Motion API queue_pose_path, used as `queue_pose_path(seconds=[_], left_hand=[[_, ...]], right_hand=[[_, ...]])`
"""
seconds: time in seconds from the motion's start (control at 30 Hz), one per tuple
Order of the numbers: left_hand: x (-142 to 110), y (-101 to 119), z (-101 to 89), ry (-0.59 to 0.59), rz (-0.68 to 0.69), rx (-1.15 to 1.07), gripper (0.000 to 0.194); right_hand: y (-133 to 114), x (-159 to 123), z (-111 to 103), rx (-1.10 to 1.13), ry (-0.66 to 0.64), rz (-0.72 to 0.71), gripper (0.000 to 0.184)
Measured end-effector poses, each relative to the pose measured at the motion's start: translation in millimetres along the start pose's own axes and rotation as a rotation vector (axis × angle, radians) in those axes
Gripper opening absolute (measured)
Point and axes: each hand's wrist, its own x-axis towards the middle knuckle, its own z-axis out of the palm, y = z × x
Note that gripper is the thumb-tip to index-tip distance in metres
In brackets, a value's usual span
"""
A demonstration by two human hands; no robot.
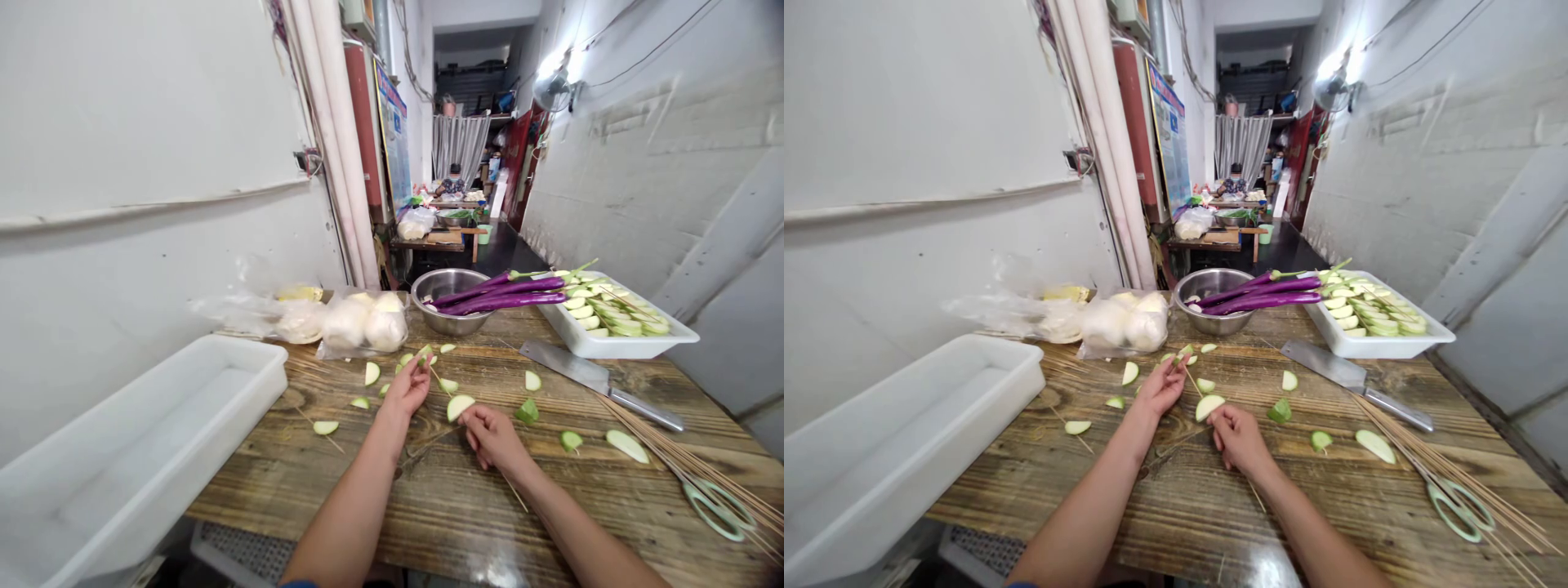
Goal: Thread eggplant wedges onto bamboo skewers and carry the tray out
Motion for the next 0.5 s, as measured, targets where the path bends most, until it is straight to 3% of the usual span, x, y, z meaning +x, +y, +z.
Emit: queue_pose_path(seconds=[0.5], left_hand=[[-2.0, 1.3, -1.0, -0.005, 0.056, 0.132, 0.013]], right_hand=[[1.0, -3.8, 3.9, -0.087, -0.045, -0.048, 0.032]])
